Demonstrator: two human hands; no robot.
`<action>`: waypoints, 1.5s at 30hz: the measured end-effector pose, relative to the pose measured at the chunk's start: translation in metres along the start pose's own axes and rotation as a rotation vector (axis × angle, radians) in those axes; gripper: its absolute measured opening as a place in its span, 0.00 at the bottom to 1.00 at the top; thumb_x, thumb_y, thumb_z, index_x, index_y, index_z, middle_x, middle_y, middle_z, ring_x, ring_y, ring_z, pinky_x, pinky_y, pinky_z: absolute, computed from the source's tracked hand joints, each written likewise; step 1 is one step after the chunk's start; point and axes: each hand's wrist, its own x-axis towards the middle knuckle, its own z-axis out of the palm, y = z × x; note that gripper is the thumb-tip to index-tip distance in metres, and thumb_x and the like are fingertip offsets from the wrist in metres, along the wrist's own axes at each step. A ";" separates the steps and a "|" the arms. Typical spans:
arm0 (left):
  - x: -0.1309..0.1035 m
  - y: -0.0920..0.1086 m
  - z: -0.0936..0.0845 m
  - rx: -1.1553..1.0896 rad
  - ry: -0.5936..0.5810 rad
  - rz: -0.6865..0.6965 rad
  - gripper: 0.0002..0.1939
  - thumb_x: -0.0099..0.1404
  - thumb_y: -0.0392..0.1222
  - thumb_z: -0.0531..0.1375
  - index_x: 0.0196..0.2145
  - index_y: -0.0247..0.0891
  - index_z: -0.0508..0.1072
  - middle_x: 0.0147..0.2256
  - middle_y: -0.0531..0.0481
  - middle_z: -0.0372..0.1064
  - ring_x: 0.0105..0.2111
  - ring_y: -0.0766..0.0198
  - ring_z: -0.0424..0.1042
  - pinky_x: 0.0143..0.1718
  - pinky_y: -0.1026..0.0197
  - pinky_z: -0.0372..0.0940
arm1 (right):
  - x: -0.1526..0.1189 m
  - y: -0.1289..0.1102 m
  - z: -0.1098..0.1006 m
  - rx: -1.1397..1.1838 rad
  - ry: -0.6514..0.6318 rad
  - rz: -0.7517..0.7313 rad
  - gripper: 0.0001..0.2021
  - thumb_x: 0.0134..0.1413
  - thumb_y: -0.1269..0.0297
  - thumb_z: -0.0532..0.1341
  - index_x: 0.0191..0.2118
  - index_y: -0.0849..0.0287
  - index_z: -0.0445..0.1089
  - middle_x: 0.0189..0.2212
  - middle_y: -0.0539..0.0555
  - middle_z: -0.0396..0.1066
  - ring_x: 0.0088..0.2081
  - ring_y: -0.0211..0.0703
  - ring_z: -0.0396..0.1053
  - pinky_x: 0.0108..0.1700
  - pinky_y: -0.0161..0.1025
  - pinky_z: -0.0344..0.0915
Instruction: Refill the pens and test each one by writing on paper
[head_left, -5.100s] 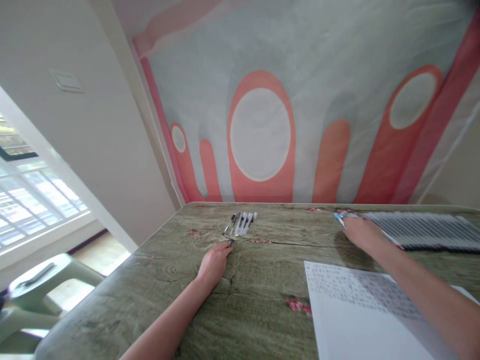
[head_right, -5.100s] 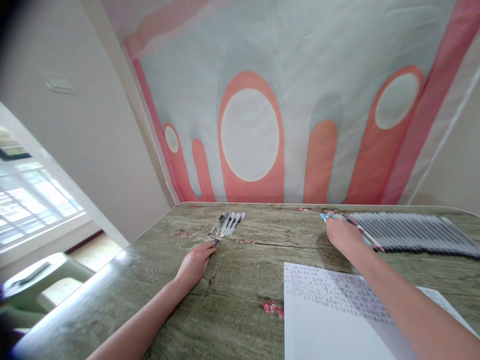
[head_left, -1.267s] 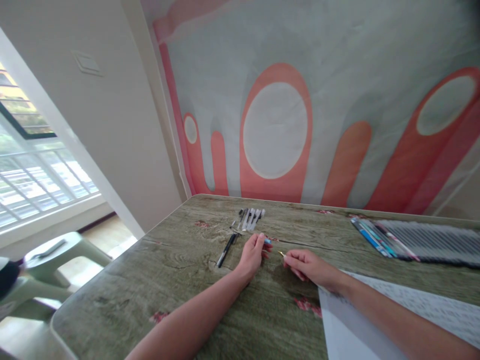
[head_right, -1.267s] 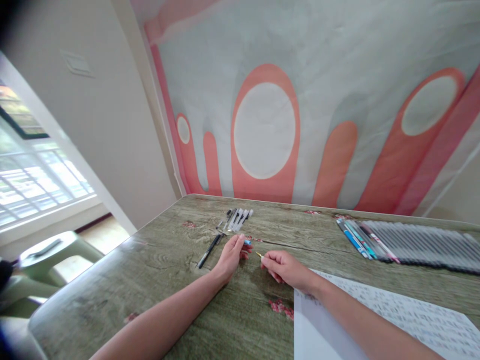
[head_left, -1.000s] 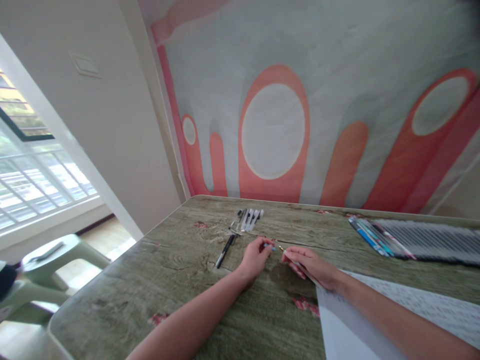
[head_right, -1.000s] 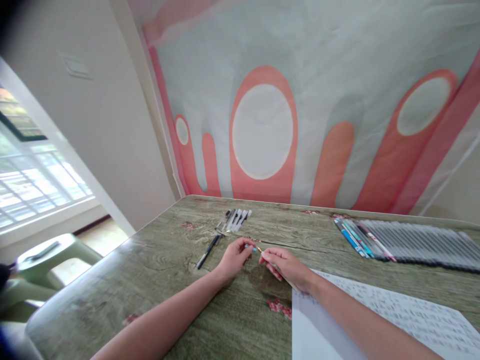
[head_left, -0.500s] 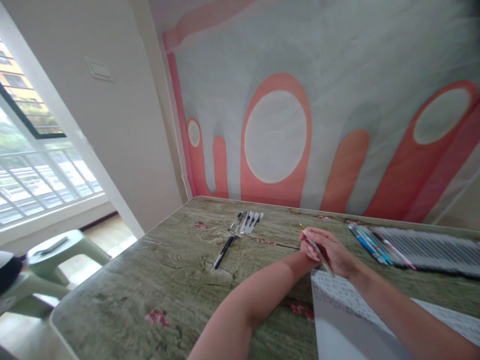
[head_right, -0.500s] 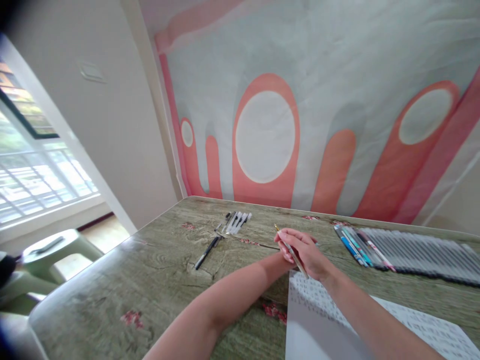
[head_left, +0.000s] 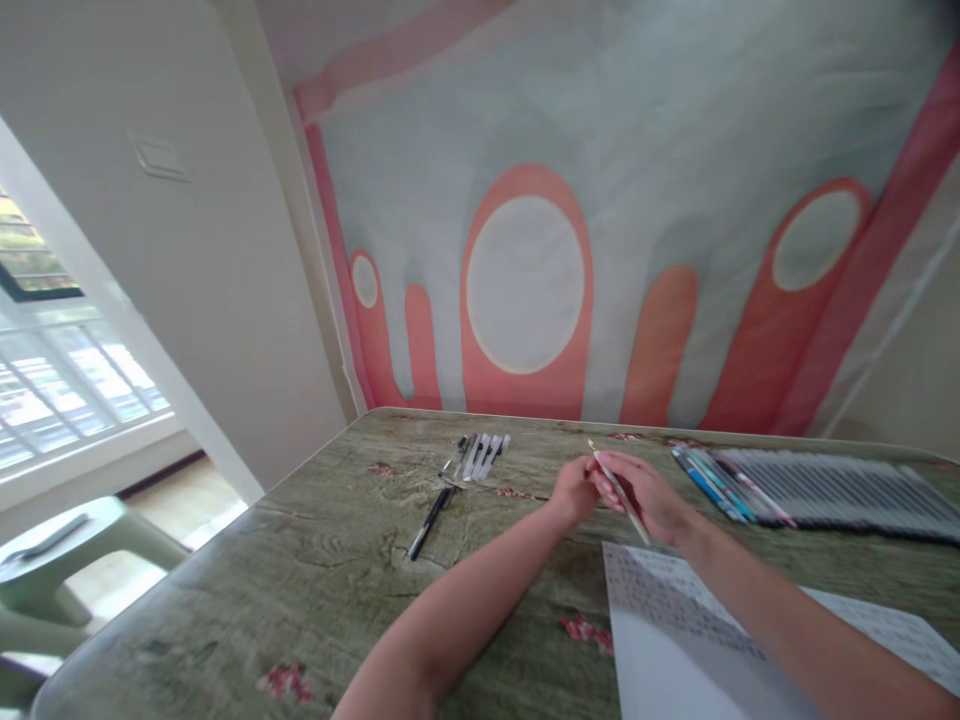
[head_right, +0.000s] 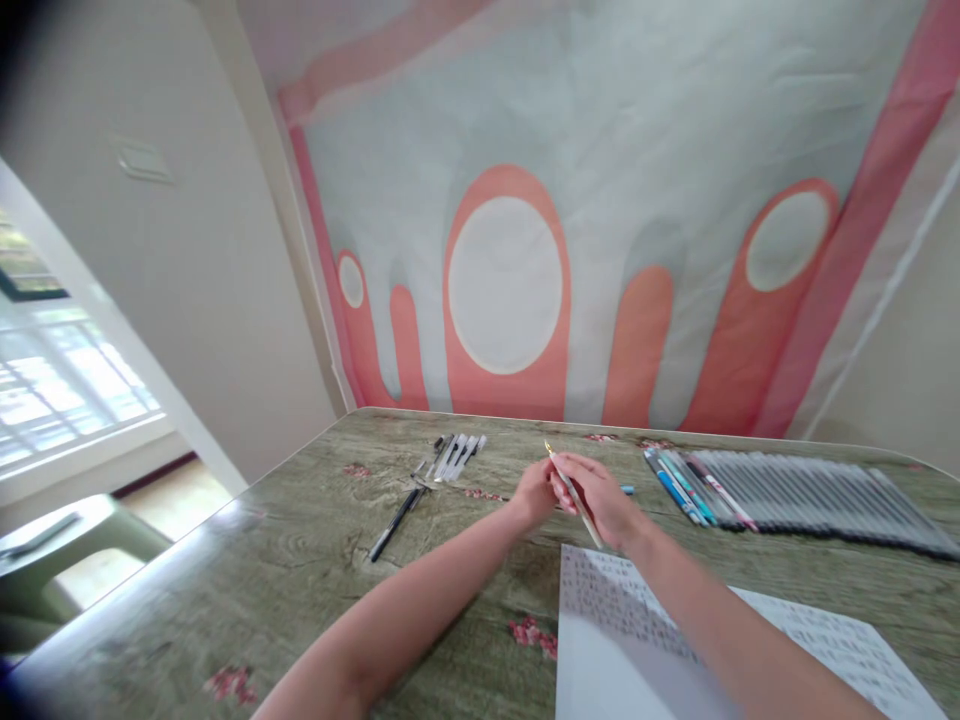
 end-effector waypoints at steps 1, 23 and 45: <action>-0.007 0.004 -0.011 0.017 0.020 0.003 0.16 0.60 0.47 0.54 0.39 0.31 0.69 0.36 0.45 0.69 0.34 0.61 0.68 0.33 0.61 0.63 | 0.002 0.004 -0.001 -0.005 0.005 0.017 0.12 0.50 0.56 0.57 0.30 0.61 0.66 0.17 0.46 0.56 0.17 0.29 0.52 0.17 0.28 0.48; -0.069 0.002 -0.064 0.145 0.276 0.123 0.19 0.50 0.54 0.61 0.22 0.31 0.69 0.19 0.53 0.63 0.20 0.73 0.59 0.25 0.67 0.54 | -0.007 0.051 0.020 -0.461 -0.094 0.112 0.19 0.47 0.47 0.55 0.27 0.62 0.64 0.15 0.46 0.62 0.17 0.30 0.58 0.20 0.29 0.53; -0.092 0.116 -0.194 1.708 0.644 -0.336 0.08 0.47 0.40 0.61 0.28 0.36 0.74 0.29 0.45 0.72 0.31 0.60 0.70 0.30 0.65 0.60 | -0.008 0.056 0.019 -0.477 -0.097 0.165 0.18 0.47 0.46 0.55 0.28 0.60 0.63 0.17 0.46 0.62 0.18 0.31 0.57 0.20 0.29 0.52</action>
